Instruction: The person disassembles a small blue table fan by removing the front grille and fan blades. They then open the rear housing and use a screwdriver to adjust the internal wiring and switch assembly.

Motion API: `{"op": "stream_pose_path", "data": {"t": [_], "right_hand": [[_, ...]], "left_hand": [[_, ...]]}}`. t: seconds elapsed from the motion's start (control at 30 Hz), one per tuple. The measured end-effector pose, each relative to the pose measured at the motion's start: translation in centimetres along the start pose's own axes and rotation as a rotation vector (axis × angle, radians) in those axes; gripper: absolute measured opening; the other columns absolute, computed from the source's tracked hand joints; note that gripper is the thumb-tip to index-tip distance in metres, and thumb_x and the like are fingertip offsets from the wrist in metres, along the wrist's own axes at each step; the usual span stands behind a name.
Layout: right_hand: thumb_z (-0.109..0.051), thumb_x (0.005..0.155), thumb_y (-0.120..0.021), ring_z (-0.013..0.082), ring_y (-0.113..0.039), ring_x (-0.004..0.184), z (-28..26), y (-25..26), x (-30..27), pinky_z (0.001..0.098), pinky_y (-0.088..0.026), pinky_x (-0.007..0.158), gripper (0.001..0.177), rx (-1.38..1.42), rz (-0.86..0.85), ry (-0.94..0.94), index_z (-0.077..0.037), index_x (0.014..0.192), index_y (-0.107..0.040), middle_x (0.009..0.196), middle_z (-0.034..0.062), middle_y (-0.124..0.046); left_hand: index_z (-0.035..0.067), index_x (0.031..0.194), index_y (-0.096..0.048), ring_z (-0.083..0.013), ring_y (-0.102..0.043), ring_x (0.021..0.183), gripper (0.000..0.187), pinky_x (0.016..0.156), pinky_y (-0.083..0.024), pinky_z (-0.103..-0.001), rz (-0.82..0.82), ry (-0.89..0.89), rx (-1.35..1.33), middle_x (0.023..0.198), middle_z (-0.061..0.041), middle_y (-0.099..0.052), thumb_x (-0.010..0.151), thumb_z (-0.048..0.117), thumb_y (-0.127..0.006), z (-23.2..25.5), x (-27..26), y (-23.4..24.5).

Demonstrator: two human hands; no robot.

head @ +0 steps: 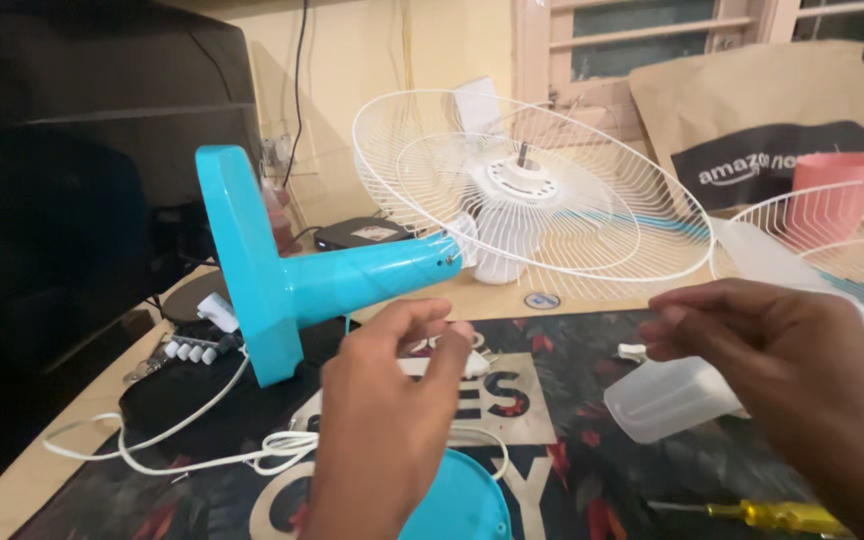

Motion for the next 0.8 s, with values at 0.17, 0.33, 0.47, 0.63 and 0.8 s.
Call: {"op": "stream_pose_path", "data": {"t": [0.17,0.33,0.47,0.63,0.8], "right_hand": [[-0.02,0.094,-0.073,0.0246,-0.078,0.091,-1.6,-1.1,0.3,0.0379,-0.06,0.08,0.03,-0.14,0.016,0.14,-0.001,0.116,-0.075,0.103,0.0162,-0.077],[-0.029,0.079,-0.079,0.0337,-0.062,0.116,-7.0,-4.5,-0.1,0.0443,-0.049,0.096,0.051,-0.4,0.134,0.735,-0.008,0.124,-0.067,0.12,0.0195,-0.068],[-0.034,0.074,-0.081,0.039,-0.05,0.125,-6.7,-9.5,1.4,0.0476,-0.041,0.102,0.073,-0.455,-0.026,0.731,-0.012,0.14,-0.056,0.131,0.0219,-0.056],[-0.042,0.082,-0.079,0.0405,-0.06,0.108,-7.0,-11.3,1.6,0.0493,-0.049,0.094,0.055,-0.611,0.0,0.787,-0.007,0.123,-0.069,0.121,0.0212,-0.068],[-0.051,0.085,-0.074,0.0324,-0.073,0.077,-4.7,-10.3,5.3,0.0476,-0.056,0.079,0.045,-0.535,-0.161,0.427,-0.008,0.097,-0.079,0.096,0.0161,-0.077]], "left_hand": [[0.006,0.113,-0.076,-0.0248,-0.079,0.097,0.037,0.084,-0.058,-0.037,0.183,0.008,0.106,0.099,-0.015,-0.081,0.08,0.023,-0.074,-1.0,-0.5,4.7],[0.004,0.116,-0.07,-0.0319,-0.069,0.107,0.038,0.089,-0.052,-0.044,0.456,0.063,0.305,0.113,-0.017,-0.072,0.081,0.018,-0.075,-3.7,-0.3,10.0],[0.005,0.127,-0.059,-0.0379,-0.06,0.115,0.055,0.092,-0.047,-0.048,0.524,0.114,0.429,0.122,-0.019,-0.062,0.079,0.021,-0.079,-6.0,0.5,11.2],[0.01,0.129,-0.055,-0.0381,-0.065,0.111,0.055,0.094,-0.049,-0.05,0.451,0.321,0.289,0.119,-0.016,-0.066,0.08,0.025,-0.076,-9.5,1.1,9.5],[0.01,0.131,-0.052,-0.0443,-0.066,0.103,0.061,0.084,-0.05,-0.055,0.527,0.425,0.301,0.122,-0.016,-0.067,0.08,0.032,-0.076,-9.2,0.9,9.1]]}}
Point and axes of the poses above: each hand's wrist, its own x-axis towards the middle knuckle, its own y-axis out of the back of the hand, z = x × y, the point moved 10 cm from there along x, towards the middle knuckle
